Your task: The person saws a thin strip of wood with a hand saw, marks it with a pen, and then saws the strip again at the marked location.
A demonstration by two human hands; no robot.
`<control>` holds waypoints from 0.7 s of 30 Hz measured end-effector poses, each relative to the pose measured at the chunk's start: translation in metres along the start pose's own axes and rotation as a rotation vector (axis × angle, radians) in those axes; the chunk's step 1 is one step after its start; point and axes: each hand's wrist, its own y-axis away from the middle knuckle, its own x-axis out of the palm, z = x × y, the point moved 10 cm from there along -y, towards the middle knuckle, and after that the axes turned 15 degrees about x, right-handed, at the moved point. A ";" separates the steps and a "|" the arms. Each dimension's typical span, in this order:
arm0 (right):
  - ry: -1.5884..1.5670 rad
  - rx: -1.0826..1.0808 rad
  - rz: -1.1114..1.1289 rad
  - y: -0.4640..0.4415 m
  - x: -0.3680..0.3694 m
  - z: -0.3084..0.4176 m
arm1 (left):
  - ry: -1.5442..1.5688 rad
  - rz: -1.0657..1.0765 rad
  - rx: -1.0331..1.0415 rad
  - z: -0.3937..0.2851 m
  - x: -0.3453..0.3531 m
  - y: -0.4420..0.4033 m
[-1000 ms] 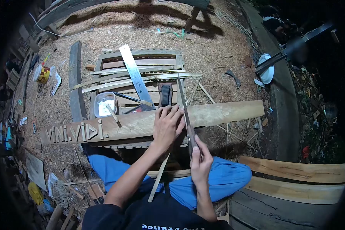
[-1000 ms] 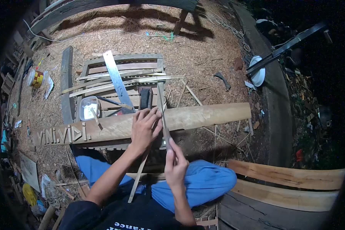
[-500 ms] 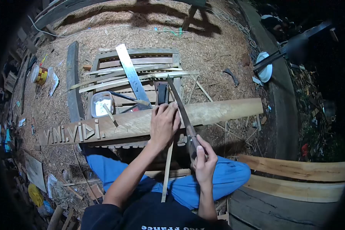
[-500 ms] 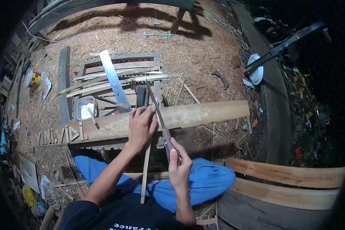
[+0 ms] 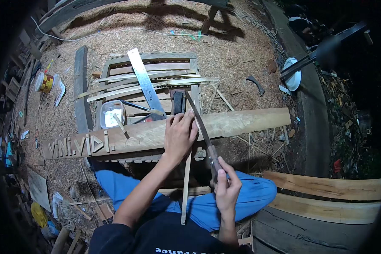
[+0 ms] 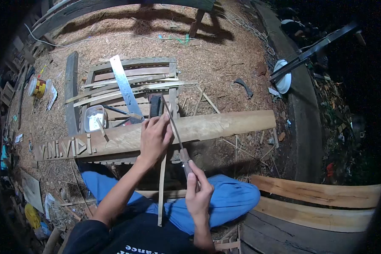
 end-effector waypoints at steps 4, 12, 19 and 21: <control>0.040 -0.043 0.020 0.006 -0.004 -0.001 | 0.000 0.023 0.004 -0.001 0.003 -0.002; -0.017 -0.141 -0.014 0.013 -0.011 -0.017 | -0.006 0.088 -0.012 0.004 0.008 0.002; -0.188 -0.186 -0.016 -0.013 -0.006 0.021 | -0.055 0.069 0.083 -0.007 0.004 0.007; -0.197 -0.228 0.022 -0.027 0.010 0.019 | -0.062 0.050 0.102 -0.012 -0.002 0.007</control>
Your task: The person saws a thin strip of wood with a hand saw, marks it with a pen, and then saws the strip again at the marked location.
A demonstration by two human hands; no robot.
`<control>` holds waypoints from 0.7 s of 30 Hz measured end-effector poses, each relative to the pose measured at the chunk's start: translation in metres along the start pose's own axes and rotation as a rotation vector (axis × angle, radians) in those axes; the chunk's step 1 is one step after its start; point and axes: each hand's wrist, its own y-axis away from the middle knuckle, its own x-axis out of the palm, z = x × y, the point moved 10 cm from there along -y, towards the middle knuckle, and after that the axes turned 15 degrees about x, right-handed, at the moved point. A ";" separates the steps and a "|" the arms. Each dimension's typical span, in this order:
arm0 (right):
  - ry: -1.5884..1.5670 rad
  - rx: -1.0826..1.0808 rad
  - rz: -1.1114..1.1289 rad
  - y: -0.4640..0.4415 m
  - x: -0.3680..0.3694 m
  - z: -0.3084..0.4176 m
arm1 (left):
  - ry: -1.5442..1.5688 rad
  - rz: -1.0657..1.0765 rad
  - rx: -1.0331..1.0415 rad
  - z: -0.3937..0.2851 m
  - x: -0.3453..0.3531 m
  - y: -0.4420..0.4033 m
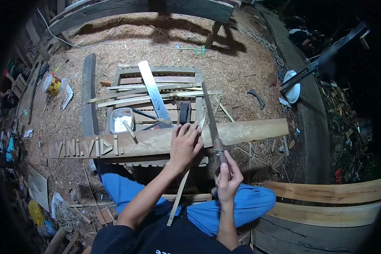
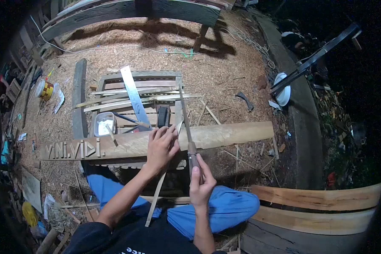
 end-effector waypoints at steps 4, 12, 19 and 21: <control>0.078 0.058 0.057 -0.006 0.021 -0.011 | 0.011 0.013 -0.010 0.000 0.002 0.003; 0.213 -0.173 0.017 -0.004 0.025 -0.014 | 0.009 -0.006 -0.022 0.003 0.005 0.004; 0.270 -0.084 0.037 0.009 0.029 0.007 | 0.013 -0.014 -0.004 0.000 0.002 0.004; 0.246 0.021 0.052 0.009 0.024 -0.004 | 0.027 0.009 0.010 0.000 0.002 0.001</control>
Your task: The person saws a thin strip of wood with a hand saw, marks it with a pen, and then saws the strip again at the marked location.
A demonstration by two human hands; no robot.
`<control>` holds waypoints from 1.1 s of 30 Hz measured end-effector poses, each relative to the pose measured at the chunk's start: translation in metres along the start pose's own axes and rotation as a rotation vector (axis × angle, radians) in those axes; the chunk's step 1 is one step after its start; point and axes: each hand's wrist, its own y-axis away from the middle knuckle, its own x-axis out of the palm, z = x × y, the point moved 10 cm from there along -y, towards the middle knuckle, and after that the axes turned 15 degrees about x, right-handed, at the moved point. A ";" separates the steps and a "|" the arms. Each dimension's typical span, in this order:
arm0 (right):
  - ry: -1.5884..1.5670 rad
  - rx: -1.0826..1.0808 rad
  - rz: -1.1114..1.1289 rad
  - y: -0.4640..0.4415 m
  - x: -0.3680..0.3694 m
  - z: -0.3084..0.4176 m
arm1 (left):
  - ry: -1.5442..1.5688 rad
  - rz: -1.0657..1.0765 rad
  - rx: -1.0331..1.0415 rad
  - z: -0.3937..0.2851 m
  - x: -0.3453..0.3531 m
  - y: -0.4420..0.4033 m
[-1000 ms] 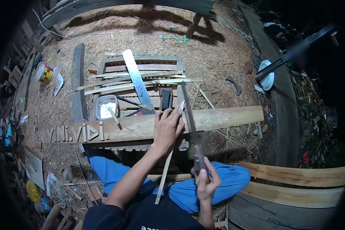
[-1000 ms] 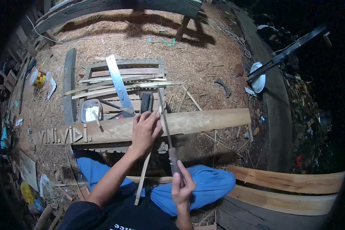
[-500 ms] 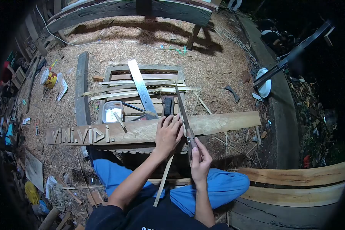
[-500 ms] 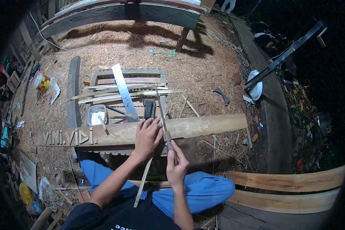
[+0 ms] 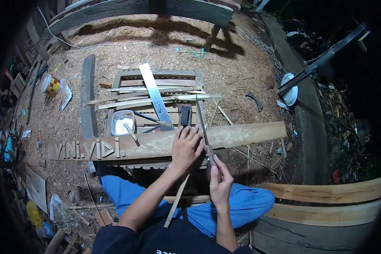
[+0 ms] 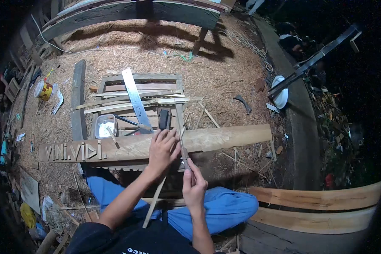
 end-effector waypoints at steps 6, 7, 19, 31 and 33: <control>-0.052 -0.059 -0.033 -0.008 0.005 -0.010 | -0.022 -0.013 -0.022 0.002 0.002 0.001; -0.085 -0.007 -0.025 -0.012 0.003 -0.016 | 0.001 -0.007 -0.026 0.004 0.003 0.000; -0.077 0.018 -0.002 -0.016 0.004 -0.009 | 0.005 -0.037 -0.035 0.011 0.006 -0.005; -0.089 0.077 -0.015 -0.015 0.007 -0.017 | 0.085 -0.038 -0.021 0.014 0.004 -0.005; -0.083 0.075 -0.016 -0.017 0.007 -0.017 | 0.057 0.003 0.000 0.011 0.006 -0.006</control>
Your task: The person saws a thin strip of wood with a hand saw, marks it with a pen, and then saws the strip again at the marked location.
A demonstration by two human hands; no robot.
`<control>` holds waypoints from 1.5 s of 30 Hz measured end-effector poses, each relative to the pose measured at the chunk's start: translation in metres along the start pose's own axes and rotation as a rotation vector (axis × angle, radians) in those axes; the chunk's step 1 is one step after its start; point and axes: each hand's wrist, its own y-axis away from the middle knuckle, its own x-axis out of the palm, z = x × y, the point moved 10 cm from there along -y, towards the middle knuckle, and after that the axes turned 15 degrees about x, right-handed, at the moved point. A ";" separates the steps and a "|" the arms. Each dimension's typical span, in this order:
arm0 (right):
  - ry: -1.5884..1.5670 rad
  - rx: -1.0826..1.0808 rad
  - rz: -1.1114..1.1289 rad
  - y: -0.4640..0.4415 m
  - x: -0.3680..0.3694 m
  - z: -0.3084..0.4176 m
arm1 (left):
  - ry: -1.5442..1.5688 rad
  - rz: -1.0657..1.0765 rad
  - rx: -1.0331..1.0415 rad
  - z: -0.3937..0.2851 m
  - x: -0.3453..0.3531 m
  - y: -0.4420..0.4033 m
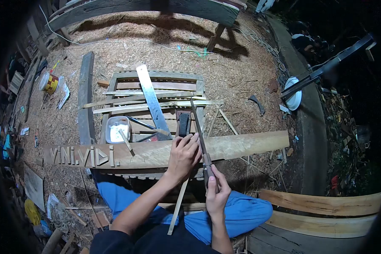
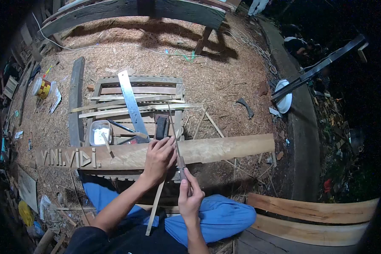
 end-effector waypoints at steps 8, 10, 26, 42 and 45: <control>0.053 0.006 0.028 0.006 -0.003 0.017 | 0.005 0.013 0.007 0.000 0.000 0.001; 0.047 0.020 0.037 0.013 -0.007 0.019 | -0.002 0.007 -0.002 0.002 0.000 0.000; 0.076 -0.034 0.041 -0.012 0.007 0.039 | -0.001 -0.041 -0.013 0.000 -0.005 0.000; 0.117 0.058 0.030 0.016 -0.023 0.012 | 0.049 -0.079 -0.087 0.009 -0.004 0.004; 0.081 0.016 -0.014 0.022 -0.026 0.008 | 0.032 -0.080 -0.091 0.007 -0.006 0.003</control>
